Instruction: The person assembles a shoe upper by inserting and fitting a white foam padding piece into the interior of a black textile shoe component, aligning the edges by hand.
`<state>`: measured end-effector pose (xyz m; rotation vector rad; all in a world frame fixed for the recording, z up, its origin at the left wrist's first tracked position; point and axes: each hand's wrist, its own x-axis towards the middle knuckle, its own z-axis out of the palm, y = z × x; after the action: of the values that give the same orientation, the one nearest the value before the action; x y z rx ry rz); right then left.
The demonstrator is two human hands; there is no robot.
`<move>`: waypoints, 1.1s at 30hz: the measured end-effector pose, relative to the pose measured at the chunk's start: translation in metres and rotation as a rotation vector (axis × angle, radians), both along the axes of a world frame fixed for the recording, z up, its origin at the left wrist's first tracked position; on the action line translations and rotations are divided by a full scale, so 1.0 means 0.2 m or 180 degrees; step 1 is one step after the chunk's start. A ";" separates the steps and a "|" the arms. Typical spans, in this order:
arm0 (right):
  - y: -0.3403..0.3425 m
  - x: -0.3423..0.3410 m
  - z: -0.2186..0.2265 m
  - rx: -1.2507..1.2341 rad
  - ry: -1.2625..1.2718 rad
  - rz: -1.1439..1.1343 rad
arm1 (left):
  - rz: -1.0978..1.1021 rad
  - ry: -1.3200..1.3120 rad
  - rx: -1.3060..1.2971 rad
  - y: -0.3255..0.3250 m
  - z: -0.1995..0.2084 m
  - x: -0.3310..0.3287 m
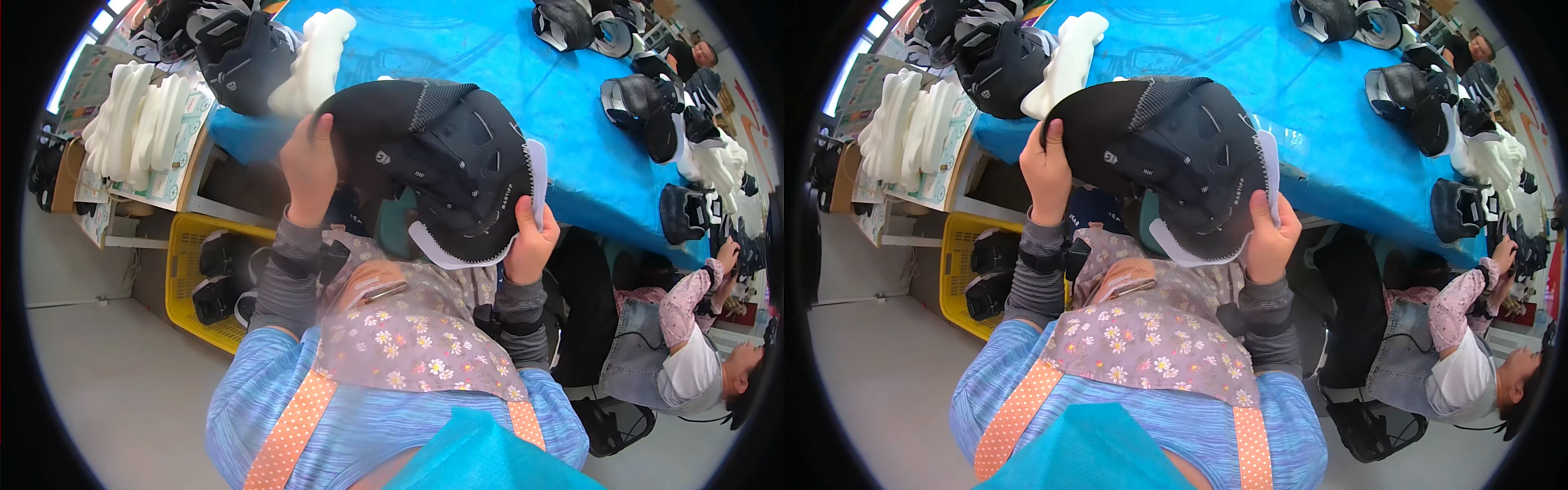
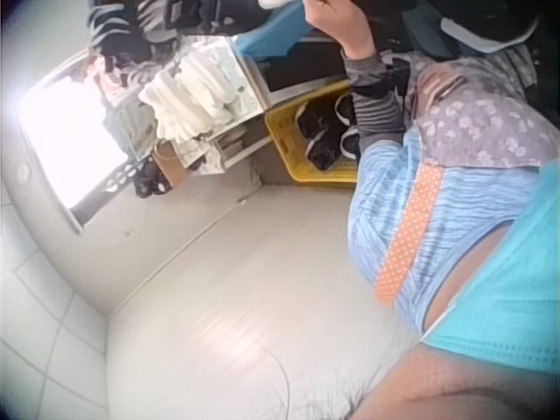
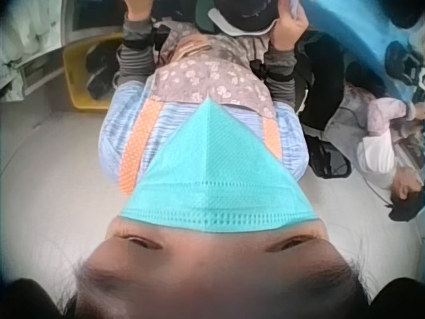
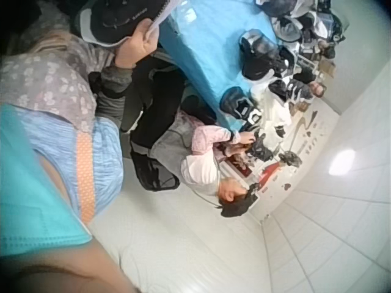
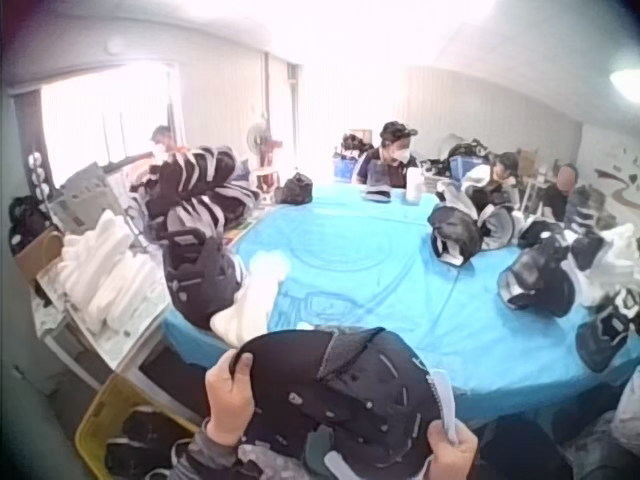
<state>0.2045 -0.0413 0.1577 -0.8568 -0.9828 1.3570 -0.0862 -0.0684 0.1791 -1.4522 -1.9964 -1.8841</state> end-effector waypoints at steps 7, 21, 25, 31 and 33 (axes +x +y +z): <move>-0.02 0.28 0.09 0.0654 -0.0820 -0.0683 | 0.0916 0.0388 0.0068 -0.09 -0.07 -0.31; 0.08 0.57 0.02 0.1767 -0.1602 -0.0455 | -0.3272 -0.2128 -0.1650 0.03 0.10 0.04; 0.08 0.58 0.01 0.1751 -0.1561 -0.0509 | -0.3087 -0.2542 -0.1889 0.04 0.06 0.07; 0.07 0.51 0.04 0.0997 -0.0617 -0.1058 | -0.1585 -0.2074 -0.0500 -0.05 0.11 0.10; 0.10 0.52 0.02 0.1000 -0.0370 -0.1148 | -0.1331 -0.1911 -0.0462 -0.10 0.11 0.14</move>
<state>0.3087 -0.0205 0.1625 -0.8308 -1.0395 0.8288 -0.0576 -0.0876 0.2018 -1.5740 -2.2253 -2.6643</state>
